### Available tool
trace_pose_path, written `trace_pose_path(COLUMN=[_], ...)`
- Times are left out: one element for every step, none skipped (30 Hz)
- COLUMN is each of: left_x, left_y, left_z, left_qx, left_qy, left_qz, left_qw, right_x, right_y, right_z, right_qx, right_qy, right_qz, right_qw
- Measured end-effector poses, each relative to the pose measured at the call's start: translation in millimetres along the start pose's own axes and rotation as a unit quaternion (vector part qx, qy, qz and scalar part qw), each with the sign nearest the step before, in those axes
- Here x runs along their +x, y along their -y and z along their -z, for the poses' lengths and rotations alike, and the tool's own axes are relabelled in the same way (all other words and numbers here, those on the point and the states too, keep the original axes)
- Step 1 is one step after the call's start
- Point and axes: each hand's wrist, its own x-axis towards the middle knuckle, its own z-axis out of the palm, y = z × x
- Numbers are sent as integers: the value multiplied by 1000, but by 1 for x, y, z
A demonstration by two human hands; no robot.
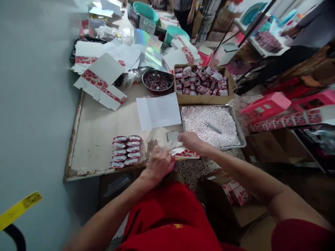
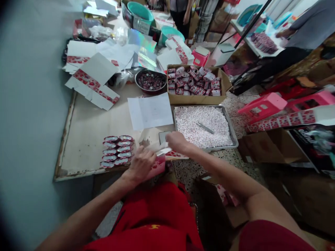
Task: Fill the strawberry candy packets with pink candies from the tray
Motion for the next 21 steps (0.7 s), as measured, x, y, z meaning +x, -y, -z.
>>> trace_pose_path(left_x=[-1, -3, -5, -9, -13, -17, -22, -26, -28, -30, -30, -30, -29, -28, -27, -26, -25, -24, -23, -21, -19], left_y=[-11, -18, -19, -16, -9, 2, 13, 24, 33, 40, 43, 43, 39, 33, 23, 11, -3, -18, -31, -43, -50], left_z=[-2, -3, -2, 0, 3, 5, 5, 5, 3, -1, -5, -8, -11, -14, -15, -15, -16, -18, -21, -27, -36], left_qx=[5, 7, 6, 3, 0, -4, -5, -3, 2, 7, 11, 14, 15, 13, 12, 11, 9, 3, -15, -50, -101], left_qy=[-2, -8, -13, -16, -12, -2, 13, 31, 47, 58, 63, 62, 58, 52, 43, 32, 20, 8, 1, 1, 6], left_qz=[22, 46, 71, 93, 108, 113, 110, 100, 89, 81, 76, 71, 62, 55, 52, 53, 60, 69, 73, 66, 55], left_qw=[1000, 999, 997, 995, 994, 994, 994, 995, 995, 995, 995, 995, 996, 997, 998, 998, 998, 998, 997, 997, 993], right_x=[-1, 0, 2, 5, 9, 13, 17, 20, 22, 23, 23, 22, 21, 20, 20, 20, 21, 22, 25, 27, 31], right_y=[2, 1, -2, -7, -14, -21, -28, -33, -37, -38, -38, -37, -34, -32, -29, -27, -24, -20, -15, -8, 0], right_z=[-2, -4, -5, -5, -5, -6, -7, -9, -12, -14, -17, -18, -18, -17, -15, -12, -9, -5, -2, 0, 1], right_qx=[-35, -55, -58, -44, -18, 17, 55, 87, 107, 113, 106, 91, 71, 47, 21, -5, -29, -46, -56, -58, -54], right_qy=[-17, -25, -28, -24, -8, 16, 44, 74, 98, 112, 111, 102, 90, 73, 52, 30, 4, -25, -54, -78, -90], right_qz=[6, 7, 4, 3, 11, 27, 52, 81, 108, 129, 137, 137, 130, 117, 101, 85, 71, 59, 51, 53, 75], right_qw=[999, 998, 998, 999, 1000, 999, 996, 990, 983, 979, 979, 981, 985, 989, 993, 996, 997, 997, 996, 994, 992])
